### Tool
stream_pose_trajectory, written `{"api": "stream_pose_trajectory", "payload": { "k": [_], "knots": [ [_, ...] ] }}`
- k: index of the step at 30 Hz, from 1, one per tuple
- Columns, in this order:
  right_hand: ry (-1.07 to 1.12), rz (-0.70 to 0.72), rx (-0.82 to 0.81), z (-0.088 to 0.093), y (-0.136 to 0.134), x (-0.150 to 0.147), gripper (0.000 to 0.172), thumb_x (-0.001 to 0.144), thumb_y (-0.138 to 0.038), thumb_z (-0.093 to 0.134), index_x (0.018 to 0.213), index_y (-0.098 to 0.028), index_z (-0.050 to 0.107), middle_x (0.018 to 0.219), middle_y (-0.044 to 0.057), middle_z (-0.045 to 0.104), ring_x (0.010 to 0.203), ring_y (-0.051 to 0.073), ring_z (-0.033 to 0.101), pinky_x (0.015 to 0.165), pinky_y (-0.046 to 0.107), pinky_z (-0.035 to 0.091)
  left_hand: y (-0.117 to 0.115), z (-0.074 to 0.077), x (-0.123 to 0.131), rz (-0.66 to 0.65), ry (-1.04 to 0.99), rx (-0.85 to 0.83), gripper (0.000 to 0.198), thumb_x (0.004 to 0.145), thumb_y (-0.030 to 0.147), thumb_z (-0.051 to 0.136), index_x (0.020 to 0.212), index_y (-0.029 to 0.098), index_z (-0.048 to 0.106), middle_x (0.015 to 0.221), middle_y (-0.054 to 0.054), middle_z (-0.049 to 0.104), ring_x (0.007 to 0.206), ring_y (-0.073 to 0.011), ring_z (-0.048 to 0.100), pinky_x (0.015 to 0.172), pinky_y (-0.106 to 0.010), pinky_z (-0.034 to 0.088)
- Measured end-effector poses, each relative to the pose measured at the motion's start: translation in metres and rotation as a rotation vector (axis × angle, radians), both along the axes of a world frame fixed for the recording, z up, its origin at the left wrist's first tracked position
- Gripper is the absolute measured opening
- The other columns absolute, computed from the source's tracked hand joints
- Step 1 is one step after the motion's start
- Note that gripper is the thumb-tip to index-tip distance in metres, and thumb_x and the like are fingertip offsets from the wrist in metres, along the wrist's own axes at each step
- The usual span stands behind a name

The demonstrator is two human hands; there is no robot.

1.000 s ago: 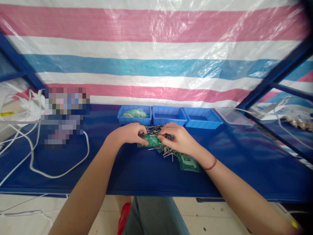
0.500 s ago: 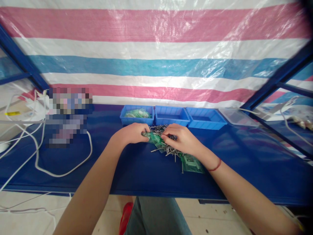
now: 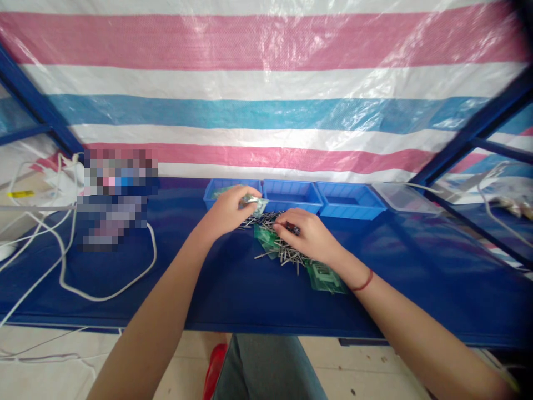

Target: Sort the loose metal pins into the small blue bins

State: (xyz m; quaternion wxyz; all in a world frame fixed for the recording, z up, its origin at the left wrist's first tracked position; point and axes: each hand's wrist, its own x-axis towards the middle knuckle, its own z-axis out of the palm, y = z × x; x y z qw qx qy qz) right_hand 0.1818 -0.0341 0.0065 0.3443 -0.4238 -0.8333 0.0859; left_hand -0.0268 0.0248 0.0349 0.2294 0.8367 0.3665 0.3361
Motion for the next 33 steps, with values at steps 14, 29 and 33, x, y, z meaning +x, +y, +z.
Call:
{"api": "stream_pose_trajectory", "payload": {
  "k": [14, 29, 33],
  "knots": [
    [0.378, -0.106, -0.206, -0.005, 0.008, 0.008, 0.040, 0.087, -0.052, 0.051, 0.066, -0.019, 0.046, 0.059, -0.004, 0.040, 0.055, 0.010, 0.036, 0.053, 0.025, 0.030, -0.015, -0.016, 0.039, 0.016, -0.467, -0.498, 0.029, 0.084, 0.032, 0.058, 0.110, 0.020, 0.058, 0.082, -0.001, 0.062, 0.073, -0.0132, 0.059, 0.063, -0.024, 0.048],
    [0.454, -0.130, -0.241, 0.002, 0.010, 0.016, 0.048, 0.084, -0.059, 0.052, 0.058, -0.018, 0.052, 0.053, -0.001, 0.050, 0.052, 0.011, 0.042, 0.050, 0.025, 0.034, -0.012, -0.016, 0.031, -0.042, -0.224, -0.496, 0.031, 0.085, 0.045, 0.053, 0.080, 0.015, 0.063, 0.067, 0.001, 0.059, 0.053, -0.0083, 0.048, 0.050, -0.020, 0.036],
    [0.494, -0.161, -0.242, 0.004, 0.009, 0.016, 0.049, 0.079, -0.059, 0.058, 0.054, -0.018, 0.054, 0.049, -0.001, 0.051, 0.047, 0.009, 0.041, 0.046, 0.024, 0.033, -0.013, -0.015, 0.031, -0.016, -0.233, -0.481, 0.030, 0.086, 0.044, 0.053, 0.081, 0.016, 0.064, 0.061, 0.002, 0.058, 0.051, -0.0088, 0.050, 0.051, -0.020, 0.038]
  ]
}}
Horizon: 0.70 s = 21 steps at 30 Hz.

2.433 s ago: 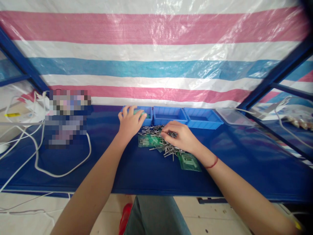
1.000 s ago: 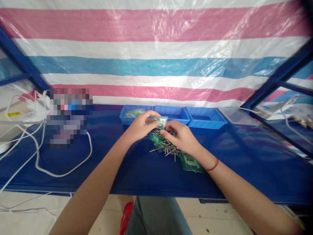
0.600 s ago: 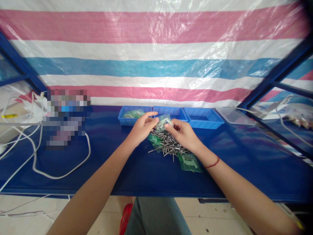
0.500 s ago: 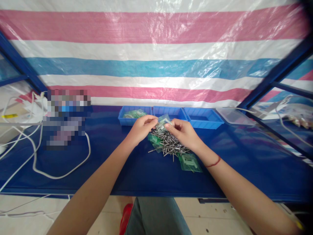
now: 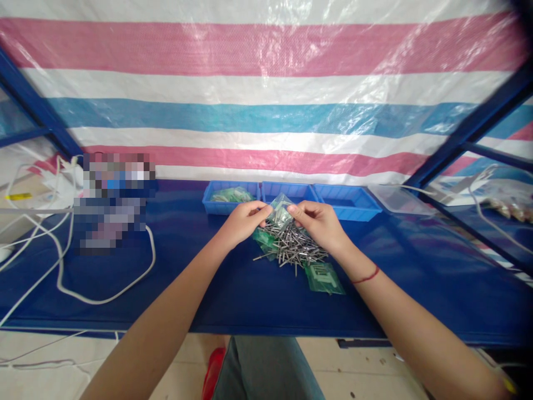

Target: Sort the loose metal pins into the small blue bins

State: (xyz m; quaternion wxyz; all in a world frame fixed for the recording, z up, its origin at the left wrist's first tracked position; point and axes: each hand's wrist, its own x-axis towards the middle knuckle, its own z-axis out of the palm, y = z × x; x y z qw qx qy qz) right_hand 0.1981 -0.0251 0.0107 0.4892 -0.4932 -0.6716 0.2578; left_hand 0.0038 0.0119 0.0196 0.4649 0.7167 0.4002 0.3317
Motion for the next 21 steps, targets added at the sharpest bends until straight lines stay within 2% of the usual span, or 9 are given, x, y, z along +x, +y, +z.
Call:
{"api": "stream_pose_trajectory", "payload": {
  "k": [2, 5, 7, 10, 12, 16, 21],
  "knots": [
    [0.062, 0.012, -0.043, 0.0002, -0.0009, -0.0007, 0.047, 0.079, -0.059, 0.059, 0.057, -0.017, 0.056, 0.047, -0.002, 0.052, 0.041, 0.008, 0.039, 0.040, 0.023, 0.031, -0.0005, -0.0013, 0.0019, 0.017, -0.046, -0.032, 0.028, 0.086, 0.043, 0.054, 0.084, 0.016, 0.064, 0.067, 0.000, 0.063, 0.050, -0.0081, 0.051, 0.051, -0.021, 0.040],
    [0.189, 0.043, -0.136, 0.0004, -0.0021, -0.0025, 0.041, 0.079, -0.058, 0.059, 0.082, -0.017, 0.065, 0.053, -0.002, 0.059, 0.031, 0.006, 0.037, 0.031, 0.022, 0.026, -0.0005, -0.0037, 0.0054, 0.050, -0.151, -0.075, 0.024, 0.086, 0.038, 0.056, 0.089, 0.015, 0.064, 0.083, -0.005, 0.069, 0.057, -0.0091, 0.060, 0.056, -0.021, 0.044],
    [0.260, 0.061, -0.162, 0.0013, -0.0024, -0.0036, 0.042, 0.079, -0.056, 0.061, 0.097, -0.018, 0.065, 0.066, 0.001, 0.067, 0.032, 0.007, 0.044, 0.031, 0.022, 0.032, 0.0000, -0.0047, 0.0073, 0.072, -0.205, -0.085, 0.024, 0.085, 0.037, 0.058, 0.092, 0.015, 0.065, 0.089, -0.007, 0.071, 0.064, -0.0108, 0.064, 0.060, -0.021, 0.046],
    [0.354, 0.092, -0.185, 0.0030, -0.0023, -0.0045, 0.040, 0.079, -0.053, 0.062, 0.096, -0.017, 0.067, 0.082, 0.006, 0.071, 0.048, 0.012, 0.062, 0.042, 0.024, 0.049, 0.0010, -0.0044, 0.0088, 0.100, -0.237, -0.104, 0.030, 0.085, 0.042, 0.058, 0.094, 0.014, 0.065, 0.091, -0.009, 0.071, 0.066, -0.0123, 0.066, 0.062, -0.022, 0.047],
    [0.399, 0.099, -0.204, 0.0029, -0.0016, -0.0047, 0.039, 0.079, -0.052, 0.063, 0.094, -0.017, 0.068, 0.081, 0.007, 0.071, 0.058, 0.015, 0.066, 0.049, 0.026, 0.054, 0.0014, -0.0037, 0.0085, 0.100, -0.235, -0.100, 0.033, 0.085, 0.044, 0.057, 0.094, 0.014, 0.066, 0.090, -0.009, 0.071, 0.068, -0.0132, 0.067, 0.062, -0.022, 0.048],
    [0.414, 0.117, -0.183, -0.0016, 0.0014, -0.0041, 0.037, 0.075, -0.046, 0.069, 0.098, -0.018, 0.068, 0.079, 0.005, 0.071, 0.067, 0.016, 0.068, 0.059, 0.029, 0.058, 0.0011, -0.0044, 0.0062, 0.065, -0.203, -0.007, 0.029, 0.081, 0.040, 0.063, 0.095, 0.015, 0.065, 0.091, -0.008, 0.070, 0.074, -0.0150, 0.068, 0.061, -0.022, 0.048],
    [0.369, 0.130, -0.106, -0.0062, 0.0045, -0.0042, 0.033, 0.073, -0.041, 0.072, 0.098, -0.019, 0.068, 0.077, 0.002, 0.071, 0.064, 0.014, 0.065, 0.067, 0.032, 0.057, -0.0024, -0.0085, 0.0058, 0.062, -0.129, 0.141, 0.030, 0.080, 0.031, 0.065, 0.106, 0.019, 0.061, 0.097, -0.007, 0.070, 0.080, -0.0172, 0.068, 0.066, -0.025, 0.051]
  ]
}}
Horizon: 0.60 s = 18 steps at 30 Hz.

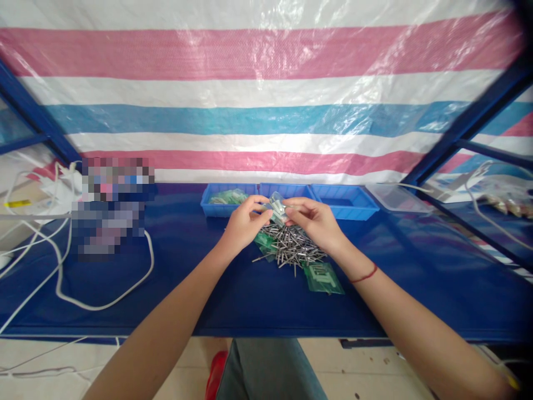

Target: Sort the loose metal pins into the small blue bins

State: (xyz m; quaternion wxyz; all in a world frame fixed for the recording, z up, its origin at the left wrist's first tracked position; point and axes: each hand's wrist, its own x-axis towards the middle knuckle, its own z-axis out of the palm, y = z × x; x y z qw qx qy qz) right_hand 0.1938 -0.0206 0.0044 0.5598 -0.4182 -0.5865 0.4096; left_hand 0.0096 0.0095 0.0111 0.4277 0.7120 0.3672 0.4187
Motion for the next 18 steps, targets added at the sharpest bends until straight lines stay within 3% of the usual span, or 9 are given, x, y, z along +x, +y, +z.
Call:
{"api": "stream_pose_trajectory", "payload": {
  "k": [3, 8, 10, 12, 18],
  "knots": [
    [-0.051, -0.019, 0.009, 0.002, -0.002, -0.001, 0.035, 0.076, -0.041, 0.068, 0.101, -0.017, 0.065, 0.077, 0.004, 0.072, 0.064, 0.015, 0.067, 0.064, 0.031, 0.056, 0.004, 0.001, -0.003, 0.106, 0.052, 0.159, 0.027, 0.080, 0.029, 0.065, 0.105, 0.020, 0.064, 0.096, -0.006, 0.071, 0.087, -0.0192, 0.067, 0.073, -0.028, 0.051],
    [-0.092, -0.075, -0.012, 0.006, -0.005, -0.003, 0.037, 0.082, -0.043, 0.059, 0.106, -0.015, 0.060, 0.080, 0.005, 0.069, 0.053, 0.012, 0.063, 0.051, 0.026, 0.050, 0.030, 0.005, -0.029, 0.543, -0.027, 0.340, 0.025, 0.082, 0.031, 0.061, 0.102, 0.017, 0.068, 0.099, -0.008, 0.072, 0.093, -0.0203, 0.067, 0.080, -0.028, 0.049],
    [-0.097, -0.090, -0.012, 0.007, -0.005, -0.003, 0.035, 0.082, -0.042, 0.058, 0.104, -0.015, 0.060, 0.076, 0.004, 0.067, 0.051, 0.011, 0.060, 0.049, 0.025, 0.048, 0.041, 0.006, -0.042, 0.646, -0.022, 0.353, 0.027, 0.085, 0.031, 0.058, 0.104, 0.016, 0.068, 0.101, -0.008, 0.072, 0.093, -0.0201, 0.067, 0.080, -0.028, 0.049],
    [-0.101, -0.093, -0.015, 0.007, -0.005, -0.003, 0.033, 0.081, -0.040, 0.059, 0.102, -0.015, 0.060, 0.074, 0.003, 0.066, 0.050, 0.011, 0.058, 0.048, 0.025, 0.047, 0.048, 0.005, -0.052, 0.675, 0.084, 0.399, 0.027, 0.086, 0.031, 0.056, 0.104, 0.016, 0.069, 0.101, -0.008, 0.072, 0.094, -0.0202, 0.067, 0.086, -0.029, 0.048],
    [-0.110, -0.082, -0.021, 0.003, -0.002, -0.002, 0.028, 0.079, -0.033, 0.059, 0.100, -0.015, 0.059, 0.072, 0.002, 0.064, 0.048, 0.010, 0.055, 0.049, 0.025, 0.046, 0.047, -0.002, -0.049, 0.496, 0.655, 0.549, 0.026, 0.090, 0.034, 0.050, 0.105, 0.025, 0.070, 0.108, -0.005, 0.070, 0.115, -0.0263, 0.052, 0.097, -0.042, 0.037]
  ]
}}
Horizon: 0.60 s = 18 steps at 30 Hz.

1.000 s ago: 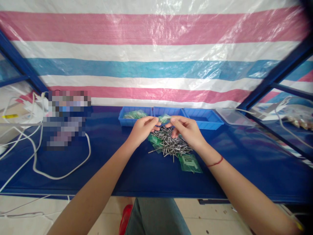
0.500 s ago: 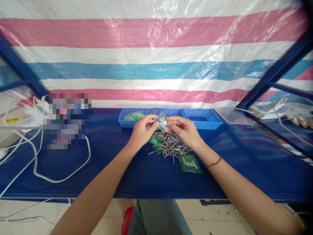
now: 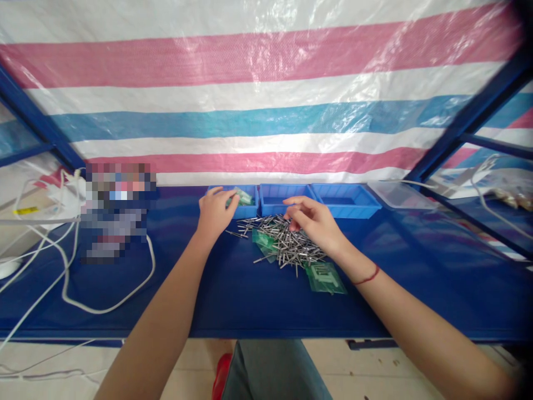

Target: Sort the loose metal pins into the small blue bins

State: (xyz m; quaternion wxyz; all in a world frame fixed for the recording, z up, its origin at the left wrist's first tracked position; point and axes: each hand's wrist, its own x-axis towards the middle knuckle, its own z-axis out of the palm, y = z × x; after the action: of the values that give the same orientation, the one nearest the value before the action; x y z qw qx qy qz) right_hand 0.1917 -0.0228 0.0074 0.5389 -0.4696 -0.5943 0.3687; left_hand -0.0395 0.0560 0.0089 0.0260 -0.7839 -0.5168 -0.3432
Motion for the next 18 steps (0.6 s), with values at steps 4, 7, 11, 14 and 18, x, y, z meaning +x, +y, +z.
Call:
{"api": "stream_pose_trajectory", "payload": {
  "k": [4, 7, 11, 14, 18],
  "knots": [
    [-0.075, 0.008, 0.012, -0.003, -0.001, -0.001, 0.025, 0.081, -0.032, 0.056, 0.098, -0.015, 0.060, 0.069, 0.001, 0.062, 0.049, 0.010, 0.053, 0.050, 0.026, 0.044, -0.009, 0.000, 0.009, -0.003, 0.133, 0.012, 0.028, 0.091, 0.041, 0.048, 0.106, 0.029, 0.069, 0.118, -0.005, 0.064, 0.124, -0.0311, 0.039, 0.096, -0.049, 0.031],
    [-0.234, 0.004, 0.105, 0.000, -0.005, -0.001, 0.023, 0.084, -0.032, 0.054, 0.096, -0.015, 0.063, 0.070, 0.002, 0.062, 0.053, 0.011, 0.052, 0.053, 0.026, 0.043, -0.017, 0.009, 0.011, -0.026, 0.134, 0.062, 0.026, 0.090, 0.038, 0.050, 0.100, 0.026, 0.071, 0.121, -0.008, 0.059, 0.121, -0.0316, 0.039, 0.095, -0.048, 0.031],
    [-0.566, 0.134, 0.299, 0.009, -0.012, 0.000, 0.019, 0.087, -0.027, 0.051, 0.078, -0.016, 0.065, 0.071, 0.002, 0.063, 0.056, 0.010, 0.049, 0.055, 0.025, 0.038, -0.031, 0.027, 0.009, -0.368, 0.153, -0.155, 0.020, 0.086, 0.025, 0.050, 0.091, 0.019, 0.069, 0.090, -0.005, 0.065, 0.089, -0.0197, 0.057, 0.082, -0.033, 0.041],
    [-0.712, 0.203, 0.362, 0.013, -0.014, 0.001, 0.023, 0.088, -0.026, 0.051, 0.072, -0.016, 0.064, 0.067, 0.002, 0.062, 0.056, 0.010, 0.048, 0.056, 0.025, 0.036, -0.041, 0.032, 0.007, -0.532, 0.235, -0.498, 0.025, 0.076, 0.026, 0.061, 0.099, 0.021, 0.067, 0.088, -0.002, 0.065, 0.077, -0.0163, 0.059, 0.072, -0.026, 0.044],
    [-0.770, 0.219, 0.348, 0.011, -0.012, 0.002, 0.023, 0.089, -0.027, 0.051, 0.073, -0.016, 0.064, 0.066, 0.001, 0.061, 0.056, 0.010, 0.049, 0.057, 0.024, 0.035, -0.044, 0.027, 0.008, -0.583, 0.318, -0.574, 0.042, 0.067, 0.026, 0.071, 0.109, 0.022, 0.065, 0.099, -0.004, 0.061, 0.087, -0.0187, 0.060, 0.077, -0.026, 0.045]
  ]
}}
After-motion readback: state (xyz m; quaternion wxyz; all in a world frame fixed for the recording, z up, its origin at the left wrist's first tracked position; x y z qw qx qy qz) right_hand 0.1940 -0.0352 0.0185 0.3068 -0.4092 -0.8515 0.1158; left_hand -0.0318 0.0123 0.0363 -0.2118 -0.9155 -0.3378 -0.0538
